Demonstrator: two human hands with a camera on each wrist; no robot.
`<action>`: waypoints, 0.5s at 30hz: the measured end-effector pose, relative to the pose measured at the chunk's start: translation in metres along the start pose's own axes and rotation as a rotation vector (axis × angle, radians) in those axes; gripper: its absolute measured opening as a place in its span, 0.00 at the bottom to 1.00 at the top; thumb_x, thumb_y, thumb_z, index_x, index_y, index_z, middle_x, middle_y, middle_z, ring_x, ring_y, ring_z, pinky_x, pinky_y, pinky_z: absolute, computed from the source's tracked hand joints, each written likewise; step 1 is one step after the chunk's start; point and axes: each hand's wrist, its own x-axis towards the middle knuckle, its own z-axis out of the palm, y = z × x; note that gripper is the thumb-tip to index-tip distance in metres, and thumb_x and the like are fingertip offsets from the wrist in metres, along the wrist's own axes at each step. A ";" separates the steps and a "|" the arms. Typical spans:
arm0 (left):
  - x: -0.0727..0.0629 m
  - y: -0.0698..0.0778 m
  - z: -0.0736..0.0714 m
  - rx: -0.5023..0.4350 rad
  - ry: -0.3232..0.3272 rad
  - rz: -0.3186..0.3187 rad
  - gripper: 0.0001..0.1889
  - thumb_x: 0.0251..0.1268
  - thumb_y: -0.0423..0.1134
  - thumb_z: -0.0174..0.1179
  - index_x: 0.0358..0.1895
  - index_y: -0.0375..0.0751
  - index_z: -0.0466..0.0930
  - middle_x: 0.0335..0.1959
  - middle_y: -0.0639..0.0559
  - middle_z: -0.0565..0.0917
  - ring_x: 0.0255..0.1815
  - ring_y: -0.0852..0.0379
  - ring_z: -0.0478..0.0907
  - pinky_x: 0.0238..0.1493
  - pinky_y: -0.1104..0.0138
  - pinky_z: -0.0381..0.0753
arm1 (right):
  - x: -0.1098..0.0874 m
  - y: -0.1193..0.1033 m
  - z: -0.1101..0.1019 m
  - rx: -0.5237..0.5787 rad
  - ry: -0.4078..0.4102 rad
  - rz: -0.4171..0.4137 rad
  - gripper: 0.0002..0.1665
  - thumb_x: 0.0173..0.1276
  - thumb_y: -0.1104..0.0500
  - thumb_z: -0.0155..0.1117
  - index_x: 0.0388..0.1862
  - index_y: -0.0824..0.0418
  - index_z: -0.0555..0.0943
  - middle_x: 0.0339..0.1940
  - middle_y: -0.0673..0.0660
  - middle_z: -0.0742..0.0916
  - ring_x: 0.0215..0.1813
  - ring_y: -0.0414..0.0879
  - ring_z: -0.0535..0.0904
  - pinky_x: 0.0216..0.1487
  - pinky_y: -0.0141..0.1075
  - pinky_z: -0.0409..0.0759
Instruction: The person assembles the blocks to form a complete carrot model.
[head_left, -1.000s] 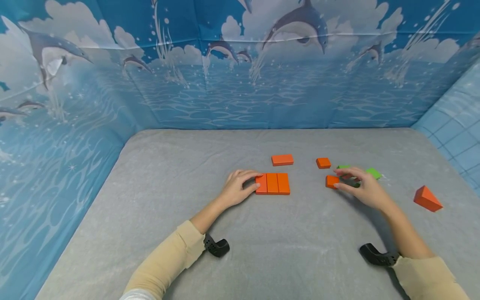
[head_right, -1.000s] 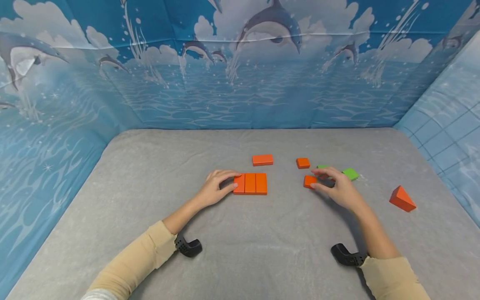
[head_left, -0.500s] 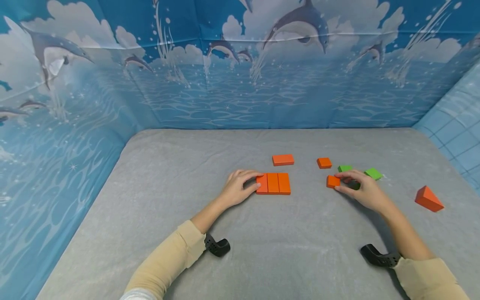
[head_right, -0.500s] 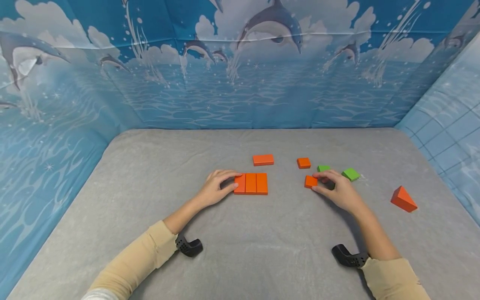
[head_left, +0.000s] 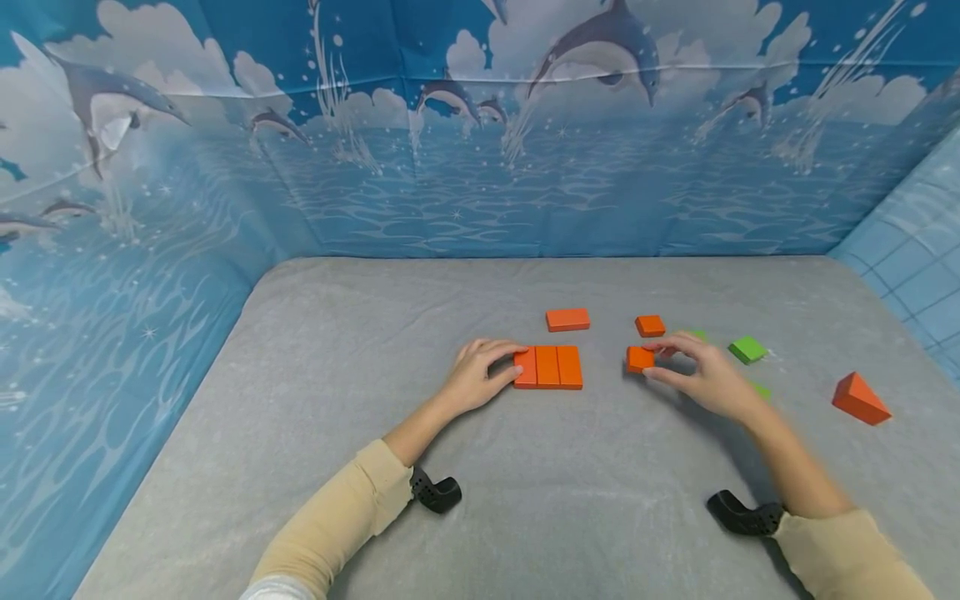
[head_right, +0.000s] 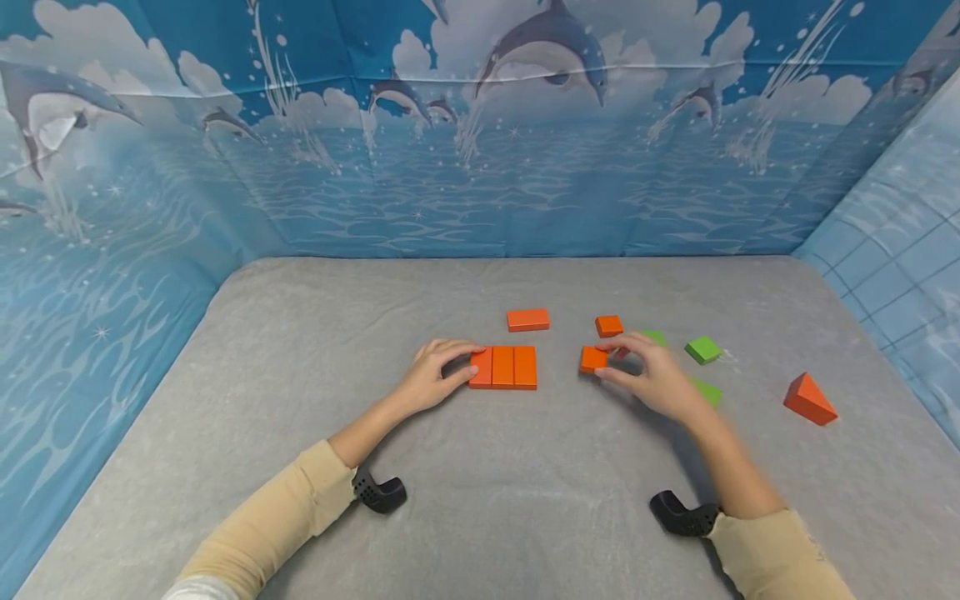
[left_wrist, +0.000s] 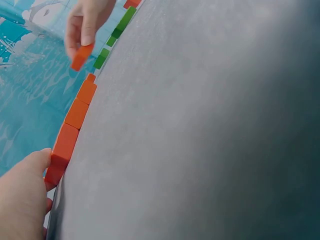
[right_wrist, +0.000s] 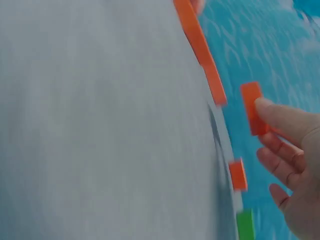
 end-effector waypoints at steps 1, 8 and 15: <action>0.000 0.000 0.000 -0.001 0.003 0.004 0.19 0.65 0.47 0.55 0.57 0.49 0.75 0.58 0.54 0.75 0.60 0.52 0.65 0.63 0.54 0.54 | 0.003 -0.005 0.003 0.013 -0.004 -0.023 0.19 0.54 0.68 0.68 0.47 0.65 0.79 0.42 0.57 0.81 0.40 0.45 0.73 0.47 0.40 0.69; -0.001 -0.002 0.001 0.001 0.014 0.010 0.19 0.64 0.46 0.56 0.57 0.47 0.75 0.57 0.52 0.75 0.60 0.51 0.65 0.63 0.53 0.54 | 0.020 -0.036 0.031 0.099 -0.082 -0.070 0.18 0.56 0.64 0.68 0.46 0.61 0.79 0.43 0.53 0.82 0.42 0.48 0.74 0.44 0.39 0.72; 0.000 -0.001 0.000 0.015 0.003 -0.013 0.19 0.64 0.48 0.55 0.57 0.50 0.75 0.58 0.53 0.75 0.60 0.52 0.65 0.64 0.54 0.54 | 0.028 -0.058 0.061 0.125 -0.142 -0.092 0.18 0.55 0.62 0.69 0.46 0.62 0.79 0.42 0.53 0.81 0.43 0.48 0.75 0.44 0.43 0.74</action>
